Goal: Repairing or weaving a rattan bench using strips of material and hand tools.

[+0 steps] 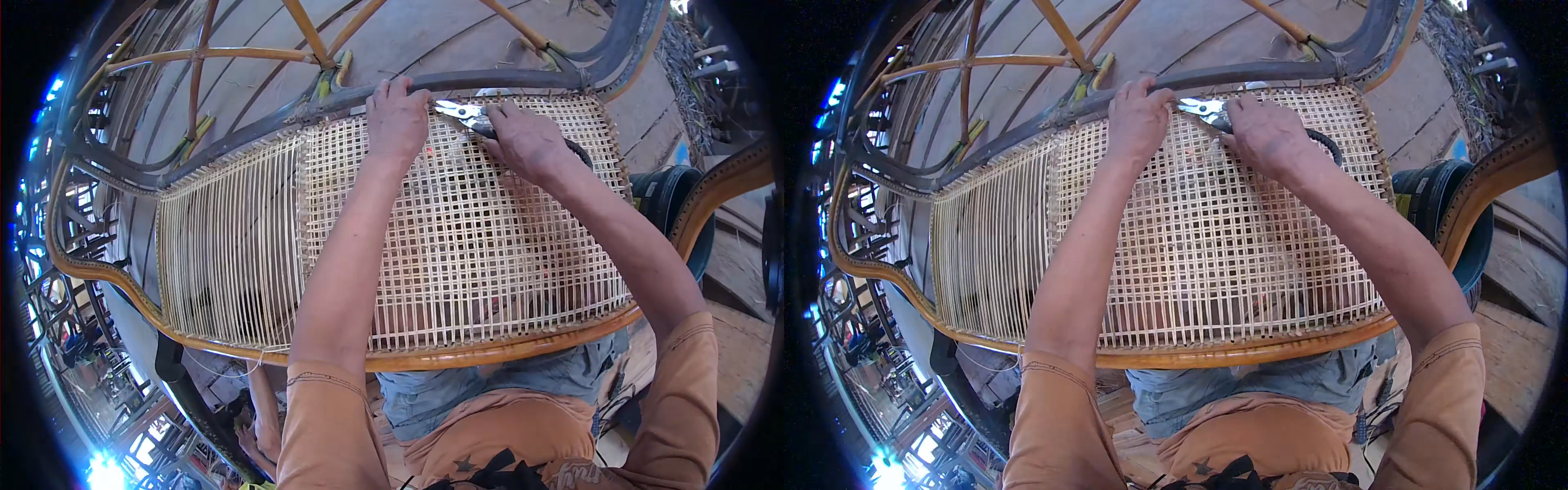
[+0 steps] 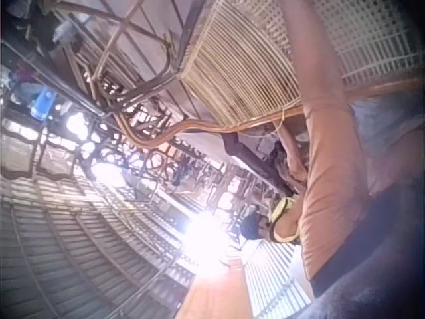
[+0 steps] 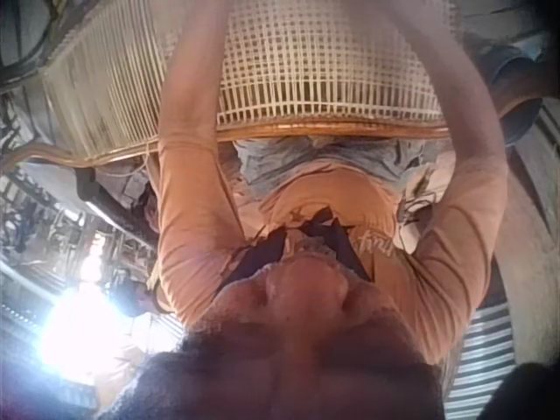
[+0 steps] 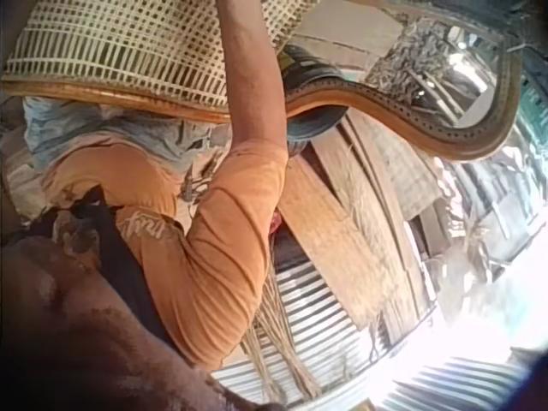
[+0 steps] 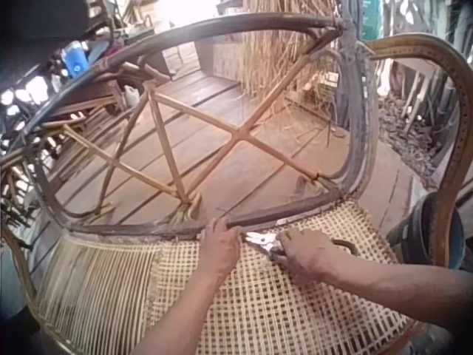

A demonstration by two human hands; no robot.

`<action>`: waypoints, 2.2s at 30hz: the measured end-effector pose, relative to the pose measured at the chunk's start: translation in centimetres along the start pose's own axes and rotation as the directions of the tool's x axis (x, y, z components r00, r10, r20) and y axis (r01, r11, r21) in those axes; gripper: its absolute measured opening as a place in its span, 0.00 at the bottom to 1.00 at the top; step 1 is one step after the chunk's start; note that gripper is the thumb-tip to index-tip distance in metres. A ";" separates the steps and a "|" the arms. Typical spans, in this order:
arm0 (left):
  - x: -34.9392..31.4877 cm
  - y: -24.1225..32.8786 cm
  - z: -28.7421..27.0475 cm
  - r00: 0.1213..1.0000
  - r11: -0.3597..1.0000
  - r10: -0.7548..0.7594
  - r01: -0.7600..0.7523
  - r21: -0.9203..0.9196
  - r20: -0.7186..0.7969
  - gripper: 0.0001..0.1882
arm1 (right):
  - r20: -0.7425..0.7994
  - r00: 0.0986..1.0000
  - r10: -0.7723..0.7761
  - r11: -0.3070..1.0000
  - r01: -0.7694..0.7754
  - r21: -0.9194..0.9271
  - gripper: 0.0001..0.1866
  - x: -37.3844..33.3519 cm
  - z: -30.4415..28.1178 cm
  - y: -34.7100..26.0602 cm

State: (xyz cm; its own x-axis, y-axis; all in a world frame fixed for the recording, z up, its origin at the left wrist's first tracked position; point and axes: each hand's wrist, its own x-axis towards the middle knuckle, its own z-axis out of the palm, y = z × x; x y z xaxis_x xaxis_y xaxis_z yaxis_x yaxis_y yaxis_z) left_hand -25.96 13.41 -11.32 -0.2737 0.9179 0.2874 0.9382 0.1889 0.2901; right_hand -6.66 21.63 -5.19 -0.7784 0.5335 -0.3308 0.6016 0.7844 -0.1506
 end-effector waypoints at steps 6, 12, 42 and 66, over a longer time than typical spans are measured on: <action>0.5 0.0 1.0 0.998 0.996 -0.064 0.065 -0.067 0.022 0.08 | -0.024 0.998 -0.061 0.998 0.061 -0.013 0.25 1.4 0.1 0.1; 2.0 -0.1 0.9 0.999 1.000 -0.010 0.010 0.003 0.035 0.06 | 0.001 0.986 -0.166 0.983 0.165 0.080 0.23 2.6 0.3 2.1; 5.0 -0.7 1.6 0.995 1.000 0.014 -0.014 0.000 0.097 0.09 | 0.078 0.982 -0.172 0.888 0.120 0.445 0.20 4.1 -2.2 2.4; -26.1 3.0 -21.0 0.569 0.526 -0.822 0.740 -0.420 -0.026 0.06 | 0.157 0.945 0.289 0.245 -0.231 0.942 0.28 -32.2 -0.6 3.5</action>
State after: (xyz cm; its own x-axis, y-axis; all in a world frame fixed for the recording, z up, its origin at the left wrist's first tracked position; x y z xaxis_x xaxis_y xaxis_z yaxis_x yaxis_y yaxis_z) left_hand -20.41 -17.32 1.18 -0.9323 0.3581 -0.0507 0.2020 0.6320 0.7482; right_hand 20.41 7.39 5.47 -0.5337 0.6808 -0.5017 0.4955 -0.2291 -0.8379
